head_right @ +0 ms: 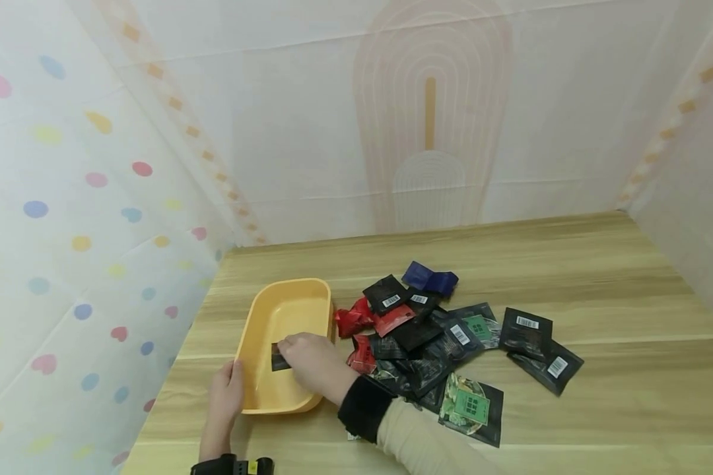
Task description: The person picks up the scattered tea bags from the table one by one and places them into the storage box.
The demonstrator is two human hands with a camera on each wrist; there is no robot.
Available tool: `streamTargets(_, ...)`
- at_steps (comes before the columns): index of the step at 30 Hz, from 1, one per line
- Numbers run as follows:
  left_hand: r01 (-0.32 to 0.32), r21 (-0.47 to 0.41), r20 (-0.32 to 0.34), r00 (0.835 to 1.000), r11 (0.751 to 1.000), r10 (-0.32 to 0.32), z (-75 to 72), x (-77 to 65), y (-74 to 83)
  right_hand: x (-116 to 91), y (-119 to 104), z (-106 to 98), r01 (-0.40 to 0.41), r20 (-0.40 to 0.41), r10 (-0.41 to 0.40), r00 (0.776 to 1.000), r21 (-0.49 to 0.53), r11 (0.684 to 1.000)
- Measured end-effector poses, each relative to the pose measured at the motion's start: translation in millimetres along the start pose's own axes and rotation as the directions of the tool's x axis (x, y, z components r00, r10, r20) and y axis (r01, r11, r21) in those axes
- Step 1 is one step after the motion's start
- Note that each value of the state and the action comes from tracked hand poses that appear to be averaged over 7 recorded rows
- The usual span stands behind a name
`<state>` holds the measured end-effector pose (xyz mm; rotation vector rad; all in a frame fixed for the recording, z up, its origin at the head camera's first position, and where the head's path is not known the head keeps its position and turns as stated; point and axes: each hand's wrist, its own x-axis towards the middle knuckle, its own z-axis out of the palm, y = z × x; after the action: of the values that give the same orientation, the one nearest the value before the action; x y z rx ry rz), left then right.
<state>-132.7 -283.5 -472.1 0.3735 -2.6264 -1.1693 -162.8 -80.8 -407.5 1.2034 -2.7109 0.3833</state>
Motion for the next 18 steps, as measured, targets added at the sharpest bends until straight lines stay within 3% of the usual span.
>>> streamTargets(6, 0.019, -0.004, 0.008, 1.0, 1.0, -0.019, 1.2, -0.3, 0.7, 10, -9, 14, 0.071, -0.004, -0.071, 0.997, -0.074, 0.995)
streamTargets(12, 0.009, -0.017, 0.009, 1.0, 1.0, -0.009, 3.1, -0.1, -0.6, 6, -9, 18, 0.038, 0.1, -0.04, 0.994, 0.021, 0.999)
streamTargets(18, -0.008, -0.014, -0.008, 1.0, 1.0, 0.007, 0.7, 0.1, -0.6, 2, -7, 17, 0.034, 0.054, -0.036, 0.998, 0.04, 0.999)
